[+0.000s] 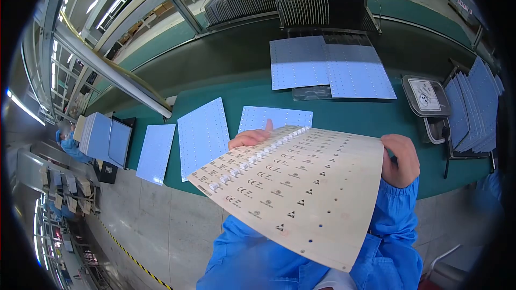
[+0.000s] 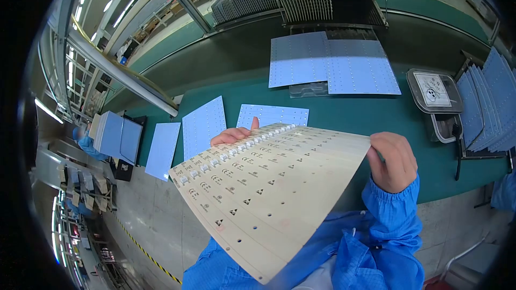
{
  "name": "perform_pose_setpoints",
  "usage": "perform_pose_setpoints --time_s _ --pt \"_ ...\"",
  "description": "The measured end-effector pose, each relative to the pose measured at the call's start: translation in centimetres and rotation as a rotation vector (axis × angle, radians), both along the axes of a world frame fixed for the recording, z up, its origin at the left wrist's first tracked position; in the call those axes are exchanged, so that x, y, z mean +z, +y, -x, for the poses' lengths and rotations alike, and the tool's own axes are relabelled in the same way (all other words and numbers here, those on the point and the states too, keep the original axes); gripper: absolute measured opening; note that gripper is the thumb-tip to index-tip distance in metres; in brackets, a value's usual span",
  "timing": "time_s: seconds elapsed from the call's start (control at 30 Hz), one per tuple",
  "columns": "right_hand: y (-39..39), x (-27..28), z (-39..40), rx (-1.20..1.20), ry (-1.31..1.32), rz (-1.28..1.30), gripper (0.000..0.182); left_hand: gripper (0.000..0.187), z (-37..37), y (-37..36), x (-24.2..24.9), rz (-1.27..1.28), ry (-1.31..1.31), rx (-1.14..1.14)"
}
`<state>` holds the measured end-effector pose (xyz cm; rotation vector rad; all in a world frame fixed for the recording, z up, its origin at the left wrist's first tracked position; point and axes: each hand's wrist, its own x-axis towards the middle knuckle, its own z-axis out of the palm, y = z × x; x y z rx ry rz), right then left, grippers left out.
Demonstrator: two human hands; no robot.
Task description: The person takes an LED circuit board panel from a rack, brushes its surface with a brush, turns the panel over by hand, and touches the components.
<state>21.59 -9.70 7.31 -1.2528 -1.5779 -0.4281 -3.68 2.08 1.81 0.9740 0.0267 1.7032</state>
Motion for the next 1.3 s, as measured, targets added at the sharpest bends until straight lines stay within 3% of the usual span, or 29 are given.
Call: perform_pose_setpoints --time_s 1.3 --pt "-1.7 1.2 0.7 0.015 -0.032 -0.082 0.031 0.023 1.1 -0.1 0.8 -0.188 0.032 -0.183"
